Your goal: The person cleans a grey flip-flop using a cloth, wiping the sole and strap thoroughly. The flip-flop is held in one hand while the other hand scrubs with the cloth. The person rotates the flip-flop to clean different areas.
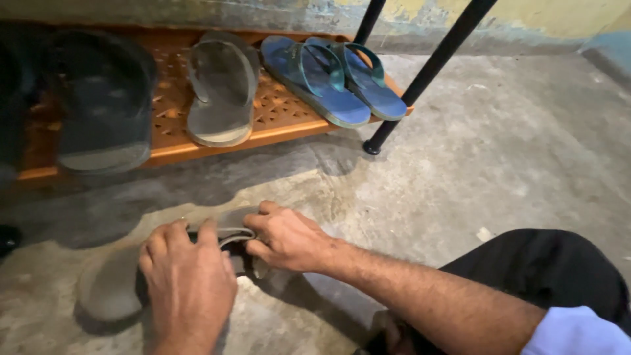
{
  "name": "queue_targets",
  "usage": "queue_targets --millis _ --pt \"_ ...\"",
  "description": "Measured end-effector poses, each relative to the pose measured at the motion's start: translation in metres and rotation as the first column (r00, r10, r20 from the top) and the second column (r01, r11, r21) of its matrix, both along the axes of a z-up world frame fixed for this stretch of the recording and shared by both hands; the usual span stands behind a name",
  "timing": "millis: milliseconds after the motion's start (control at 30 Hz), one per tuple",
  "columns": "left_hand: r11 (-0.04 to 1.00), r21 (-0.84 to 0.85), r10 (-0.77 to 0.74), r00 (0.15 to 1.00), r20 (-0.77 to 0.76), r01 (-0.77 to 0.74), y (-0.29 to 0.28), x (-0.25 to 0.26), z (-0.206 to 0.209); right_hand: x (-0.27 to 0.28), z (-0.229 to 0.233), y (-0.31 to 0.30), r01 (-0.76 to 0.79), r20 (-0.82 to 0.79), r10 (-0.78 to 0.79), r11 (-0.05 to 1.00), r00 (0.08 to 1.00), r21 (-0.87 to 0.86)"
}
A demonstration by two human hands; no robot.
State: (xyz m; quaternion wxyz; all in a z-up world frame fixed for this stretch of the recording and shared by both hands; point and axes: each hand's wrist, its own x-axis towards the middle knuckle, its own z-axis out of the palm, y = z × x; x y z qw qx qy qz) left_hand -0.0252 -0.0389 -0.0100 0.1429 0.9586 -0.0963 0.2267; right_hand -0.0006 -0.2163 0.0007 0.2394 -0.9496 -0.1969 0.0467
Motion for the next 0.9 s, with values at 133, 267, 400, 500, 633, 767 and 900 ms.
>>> queue_targets --millis 133,267,400,500,633,767,900 --pt "0.916 -0.353 0.113 0.968 -0.224 -0.189 -0.01 -0.005 0.003 0.008 -0.003 -0.006 0.065 0.033 -0.065 0.998 0.997 0.006" --pt "0.31 -0.644 -0.244 0.596 -0.765 -0.699 -0.004 0.015 -0.012 0.011 -0.003 -0.013 0.067 0.119 -0.073 0.996 0.99 0.052" --pt "-0.175 -0.581 -0.533 0.573 -0.623 -0.795 0.003 0.024 -0.021 0.01 0.0 -0.01 0.029 0.149 -0.035 0.999 0.988 0.045" --pt "-0.285 -0.581 -0.449 0.642 -0.622 -0.762 0.008 0.027 -0.009 0.006 0.005 -0.005 -0.104 0.047 0.105 0.994 0.993 -0.033" --pt "-0.307 -0.585 -0.407 0.659 -0.633 -0.751 0.006 0.022 0.008 0.0 0.014 -0.002 -0.225 -0.044 0.221 0.964 0.974 -0.14" --pt "-0.324 -0.644 -0.334 0.721 -0.607 -0.693 0.005 0.018 0.008 -0.002 0.015 0.002 -0.247 -0.022 0.247 0.957 0.969 -0.151" --pt "-0.256 -0.69 -0.162 0.734 -0.659 -0.677 0.002 0.017 -0.005 -0.003 0.009 0.001 -0.214 -0.072 0.208 0.973 0.975 -0.083"
